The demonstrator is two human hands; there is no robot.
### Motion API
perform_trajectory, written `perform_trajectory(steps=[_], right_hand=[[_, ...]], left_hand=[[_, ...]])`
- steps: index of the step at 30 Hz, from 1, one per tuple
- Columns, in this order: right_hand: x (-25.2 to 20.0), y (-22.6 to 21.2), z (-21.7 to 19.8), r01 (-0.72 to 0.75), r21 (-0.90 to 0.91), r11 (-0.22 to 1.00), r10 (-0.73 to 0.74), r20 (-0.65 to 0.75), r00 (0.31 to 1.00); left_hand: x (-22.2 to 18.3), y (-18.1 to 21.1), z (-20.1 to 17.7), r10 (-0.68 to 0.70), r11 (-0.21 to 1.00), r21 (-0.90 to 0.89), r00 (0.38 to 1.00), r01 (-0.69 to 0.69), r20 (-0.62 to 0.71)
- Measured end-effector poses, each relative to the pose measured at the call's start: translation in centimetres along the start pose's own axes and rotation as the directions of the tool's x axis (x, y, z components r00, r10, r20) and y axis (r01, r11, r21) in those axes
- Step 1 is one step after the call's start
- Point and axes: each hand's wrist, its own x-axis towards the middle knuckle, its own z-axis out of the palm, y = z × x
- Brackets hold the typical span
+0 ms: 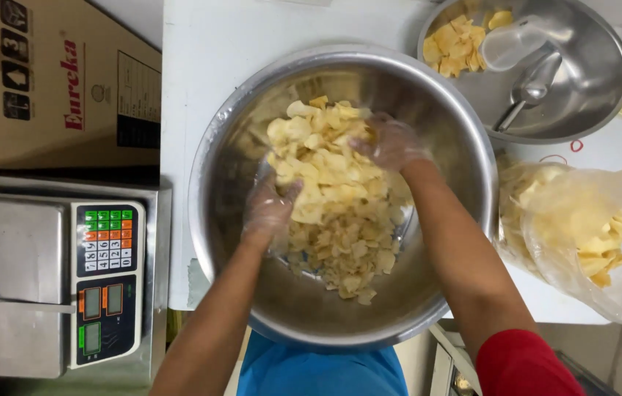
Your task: Transferring chips from a large metal bowl into a plastic bag by hand.
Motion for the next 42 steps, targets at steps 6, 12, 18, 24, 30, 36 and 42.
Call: perform_trajectory(steps=[6, 12, 18, 24, 30, 36, 42], right_hand=[[-10.2, 0.2, 4.3, -0.167, 0.157, 0.973, 0.155, 0.086, 0.984], [-13.8, -0.2, 3.1, -0.369, 0.435, 0.822, 0.308, 0.206, 0.929], [-12.5, 2.3, 10.2, -0.443, 0.577, 0.686, 0.391, 0.221, 0.894], [-14.0, 0.7, 9.2, -0.533, 0.717, 0.449, 0.365, 0.397, 0.842], [-14.1, -1.2, 8.5, -0.545, 0.772, 0.326, 0.344, 0.440, 0.829], [-15.2, -4.6, 6.3, -0.452, 0.877, 0.160, 0.311, 0.390, 0.867], [-14.2, -6.0, 6.0, -0.466, 0.667, 0.581, 0.242, 0.405, 0.882]], left_hand=[[-2.5, -4.0, 0.7, -0.072, 0.986, 0.164, 0.974, 0.037, 0.214], [-2.6, -4.8, -0.9, -0.167, 0.971, 0.196, 0.976, 0.138, 0.137], [-2.1, -3.7, 0.5, -0.297, 0.943, -0.050, 0.897, 0.330, 0.329], [-5.6, 0.5, -0.5, -0.390, 0.864, -0.160, 0.836, 0.477, 0.386], [-6.5, 2.7, -2.0, -0.323, 0.942, 0.070, 0.835, 0.327, 0.445], [-6.0, 1.4, -1.9, -0.293, 0.940, -0.029, 0.847, 0.341, 0.443], [-2.1, -4.7, 1.5, -0.201, 0.977, 0.150, 0.875, 0.149, 0.440]])
